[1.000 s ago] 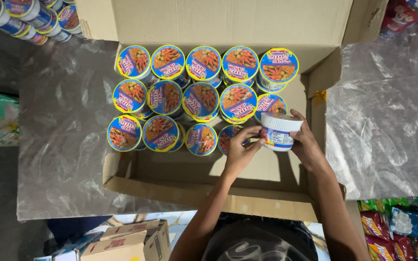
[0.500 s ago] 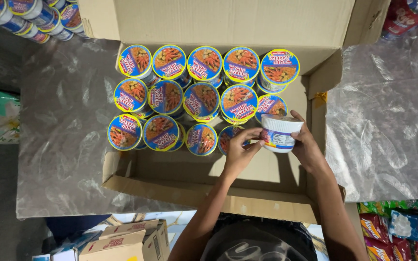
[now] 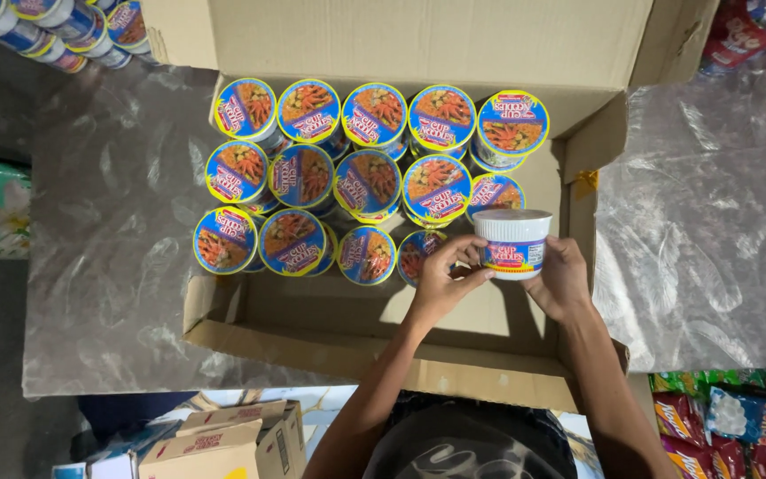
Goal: The person organizes food cups on a surface and packs them into a cardboard box by hand.
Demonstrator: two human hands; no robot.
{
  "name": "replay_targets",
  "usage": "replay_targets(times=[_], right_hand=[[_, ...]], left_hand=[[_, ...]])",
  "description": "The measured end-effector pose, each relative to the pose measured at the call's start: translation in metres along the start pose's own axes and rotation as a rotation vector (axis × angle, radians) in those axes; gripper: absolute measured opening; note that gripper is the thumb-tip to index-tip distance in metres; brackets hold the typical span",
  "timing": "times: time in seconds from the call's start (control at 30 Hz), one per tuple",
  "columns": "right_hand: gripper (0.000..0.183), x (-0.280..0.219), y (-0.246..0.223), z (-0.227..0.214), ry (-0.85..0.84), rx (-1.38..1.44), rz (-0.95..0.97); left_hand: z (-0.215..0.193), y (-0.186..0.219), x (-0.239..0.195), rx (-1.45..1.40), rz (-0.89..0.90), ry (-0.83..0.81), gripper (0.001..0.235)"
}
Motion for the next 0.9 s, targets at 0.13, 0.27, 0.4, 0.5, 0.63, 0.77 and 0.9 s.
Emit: replay_targets(times=[0.13,0.27,0.4,0.5,0.63,0.77,0.9], right_hand=[[0.055,-0.001,0.003,0.008,-0.015,-0.086,0.022],[0.056,-0.002,0.006,0.009,0.036,-0.093,0.042],[0.056,0.0,0.005,0.007,0.039,-0.096,0.021],[0.056,0.001,0.005,0.007,0.045,-0.095,0.02],[0.056,0.003,0.005,0.006,0.045,-0.077,0.02],[0.056,0.005,0.011,0.0,0.067,-0.08,0.028],[0.054,0.006,0.008,0.005,0.076,-0.128,0.003]], left_hand=[[-0.001,0.003,0.0,0.016,-0.034,0.017,0.048],[-0.002,0.004,0.0,0.048,-0.006,0.021,0.045],[-0.002,0.004,0.001,0.041,-0.023,0.016,0.044],[-0.002,0.007,0.001,0.036,-0.003,0.004,0.045],[-0.002,0.01,0.002,0.058,0.007,-0.01,0.045],[-0.003,-0.005,-0.002,0.076,-0.043,-0.016,0.045],[-0.007,0.001,0.0,0.23,0.021,0.017,0.044]])
Point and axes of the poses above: each hand's wrist, its own x-axis towards the middle knuckle, its own z-axis out of the palm, y = z × x, the point moved 10 cm from there along x, towards the middle knuckle, and after that the axes turned 12 degrees about x, right-handed, at the moved point
